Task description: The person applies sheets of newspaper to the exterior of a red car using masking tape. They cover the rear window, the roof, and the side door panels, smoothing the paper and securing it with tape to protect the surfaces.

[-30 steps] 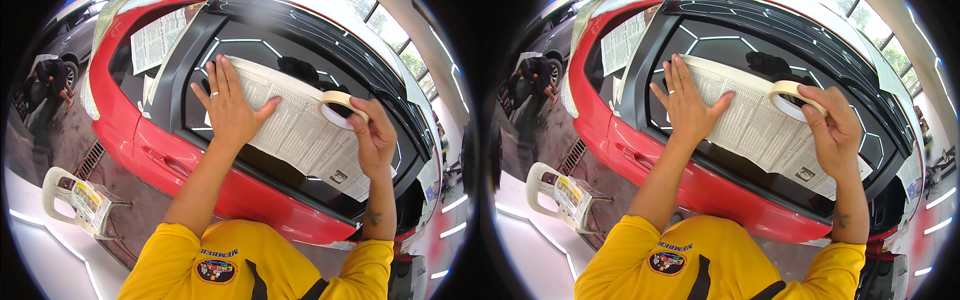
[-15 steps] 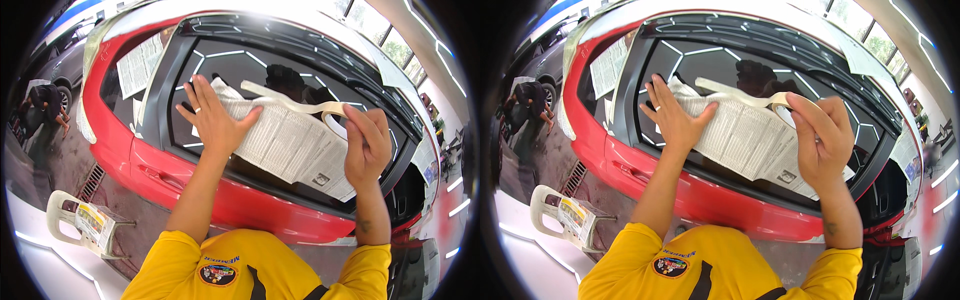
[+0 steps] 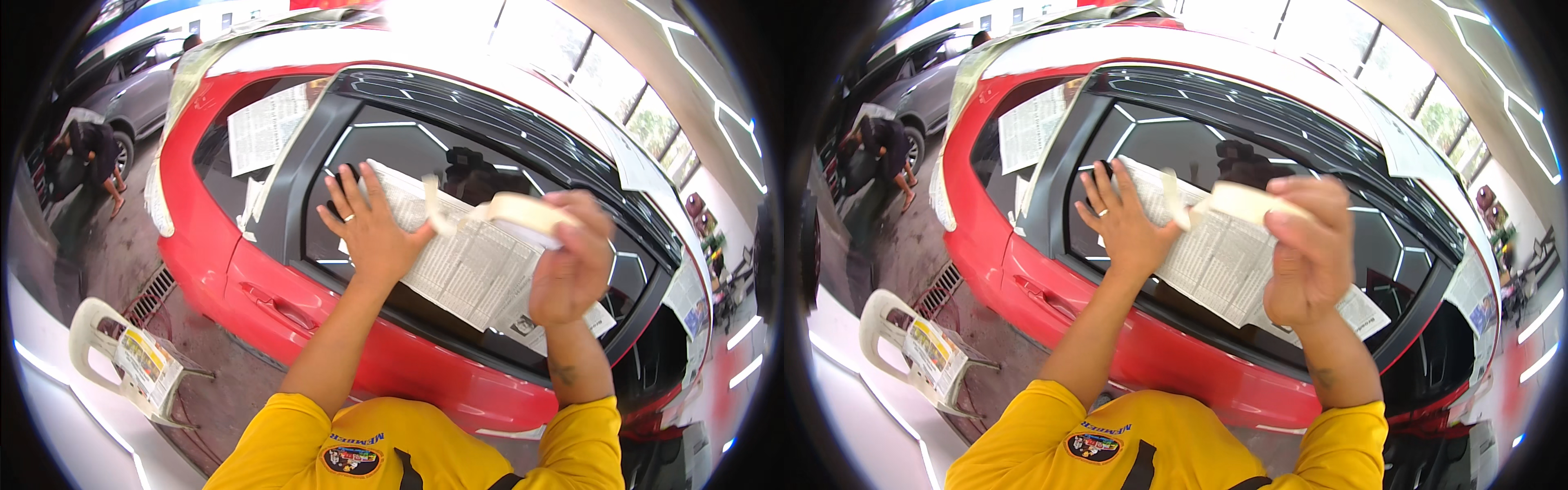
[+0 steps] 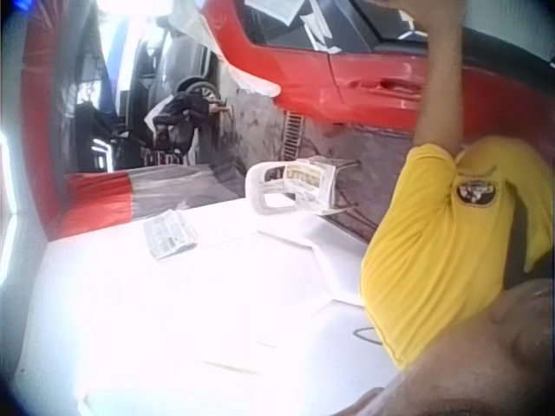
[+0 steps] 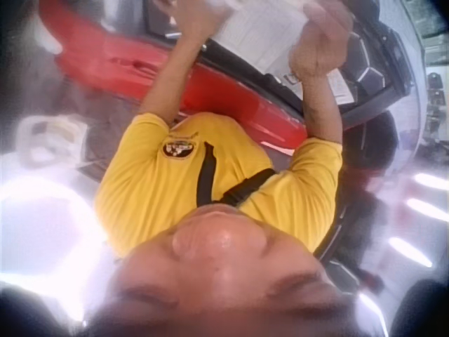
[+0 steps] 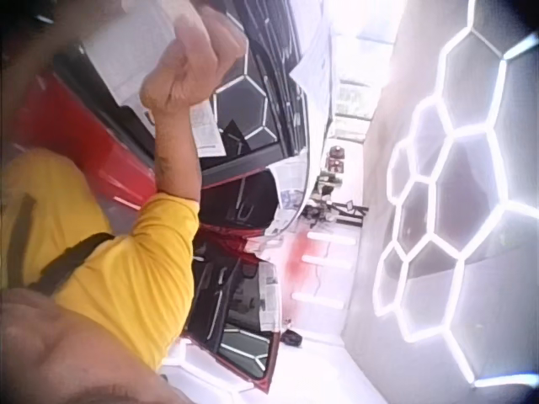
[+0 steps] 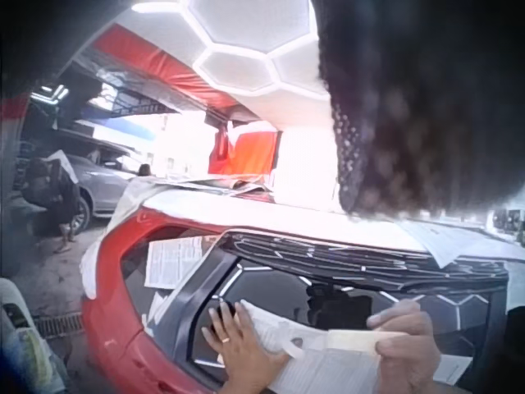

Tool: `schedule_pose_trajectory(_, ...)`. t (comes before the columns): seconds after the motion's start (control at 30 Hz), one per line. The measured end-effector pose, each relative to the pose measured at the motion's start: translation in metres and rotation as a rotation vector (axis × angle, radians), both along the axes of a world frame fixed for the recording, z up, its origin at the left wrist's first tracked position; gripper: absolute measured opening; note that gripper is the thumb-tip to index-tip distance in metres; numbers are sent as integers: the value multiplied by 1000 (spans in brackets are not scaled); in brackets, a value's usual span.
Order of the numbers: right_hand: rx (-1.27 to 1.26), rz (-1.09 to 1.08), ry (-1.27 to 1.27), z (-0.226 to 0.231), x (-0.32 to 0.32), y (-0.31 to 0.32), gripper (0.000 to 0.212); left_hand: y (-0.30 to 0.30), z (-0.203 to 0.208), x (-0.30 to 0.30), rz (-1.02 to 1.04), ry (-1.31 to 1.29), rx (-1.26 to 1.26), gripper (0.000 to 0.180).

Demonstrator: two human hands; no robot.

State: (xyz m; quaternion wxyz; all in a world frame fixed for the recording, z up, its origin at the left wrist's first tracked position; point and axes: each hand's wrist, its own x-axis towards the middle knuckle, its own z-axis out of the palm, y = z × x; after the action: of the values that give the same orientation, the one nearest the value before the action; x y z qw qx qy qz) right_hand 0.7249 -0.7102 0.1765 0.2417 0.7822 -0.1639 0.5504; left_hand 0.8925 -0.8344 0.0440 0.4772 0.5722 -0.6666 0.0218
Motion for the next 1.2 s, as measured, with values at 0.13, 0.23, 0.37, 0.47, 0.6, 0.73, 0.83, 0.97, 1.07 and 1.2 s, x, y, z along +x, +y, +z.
schedule_pose_trajectory(0.13,187,11,-148,-55,-20,-21,17,1,0,-2,-55,33,12,143)
schedule_pose_trajectory(0.23,156,159,-351,-67,-26,-37,23,1,1,-1,-71,40,37,143)
schedule_pose_trajectory(0.37,117,188,-381,-90,-41,-57,29,7,6,3,-29,56,29,141)
schedule_pose_trajectory(0.47,95,88,-321,-92,-43,-55,32,3,-4,5,6,102,-387,135)
schedule_pose_trajectory(0.6,84,85,-305,-90,-43,-54,34,7,-7,8,-125,189,-542,103)
schedule_pose_trajectory(0.73,91,122,-302,-87,-38,-52,37,14,-6,10,-385,451,-266,76)
schedule_pose_trajectory(0.83,102,136,-295,-86,-35,-53,39,20,7,5,-457,658,-153,59)
schedule_pose_trajectory(0.97,107,165,-292,-87,-38,-53,42,14,15,4,-514,736,-149,35)
schedule_pose_trajectory(1.07,121,173,-285,-87,-39,-54,43,18,25,7,-545,730,-169,27)
schedule_pose_trajectory(1.2,143,172,-283,-87,-38,-52,44,17,29,15,-560,568,-194,29)
